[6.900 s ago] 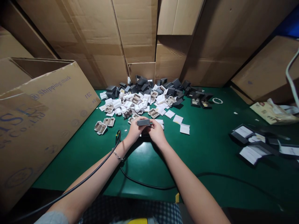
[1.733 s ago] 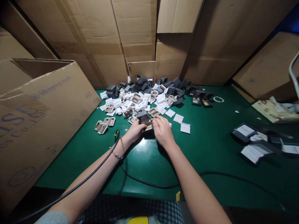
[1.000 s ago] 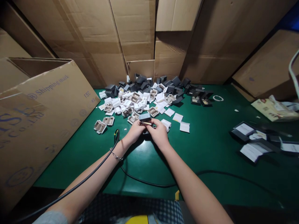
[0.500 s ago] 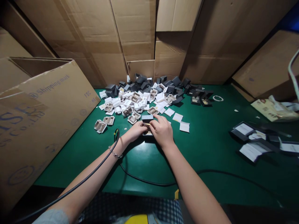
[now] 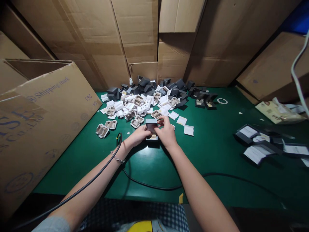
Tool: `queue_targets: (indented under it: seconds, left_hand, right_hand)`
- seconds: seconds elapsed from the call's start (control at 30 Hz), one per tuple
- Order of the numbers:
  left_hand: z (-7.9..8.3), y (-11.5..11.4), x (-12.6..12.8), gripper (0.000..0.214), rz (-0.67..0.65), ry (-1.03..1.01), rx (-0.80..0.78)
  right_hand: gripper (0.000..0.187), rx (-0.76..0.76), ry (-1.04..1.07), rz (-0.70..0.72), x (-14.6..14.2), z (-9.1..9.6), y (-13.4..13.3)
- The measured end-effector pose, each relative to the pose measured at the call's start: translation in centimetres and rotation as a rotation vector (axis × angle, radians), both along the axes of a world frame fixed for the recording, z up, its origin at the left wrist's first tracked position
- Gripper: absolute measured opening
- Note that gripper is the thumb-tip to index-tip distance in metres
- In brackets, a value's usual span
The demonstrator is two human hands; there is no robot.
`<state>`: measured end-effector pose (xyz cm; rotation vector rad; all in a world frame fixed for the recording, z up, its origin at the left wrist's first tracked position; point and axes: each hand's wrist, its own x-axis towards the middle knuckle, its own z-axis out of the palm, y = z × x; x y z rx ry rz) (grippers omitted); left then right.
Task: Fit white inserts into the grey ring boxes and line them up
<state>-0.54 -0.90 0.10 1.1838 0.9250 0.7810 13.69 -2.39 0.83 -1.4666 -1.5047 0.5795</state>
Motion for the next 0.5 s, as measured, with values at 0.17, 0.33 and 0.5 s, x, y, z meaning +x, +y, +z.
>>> queue_targets:
  seconds: [0.17, 0.33, 0.5]
  left_hand:
    - [-0.15, -0.03, 0.07, 0.018, -0.012, -0.003, 0.010]
    - [0.06, -0.20, 0.26, 0.023, -0.005, -0.022, 0.007]
    - [0.16, -0.31, 0.44, 0.023, 0.003, -0.025, 0.019]
  right_hand:
    - [0.025, -0.159, 0.104, 0.083, -0.53, 0.13, 0.09]
    - [0.022, -0.198, 0.167, 0.081, -0.85, -0.33, 0.16]
    - [0.021, -0.248, 0.331, 0.092, -1.07, -0.13, 0.36]
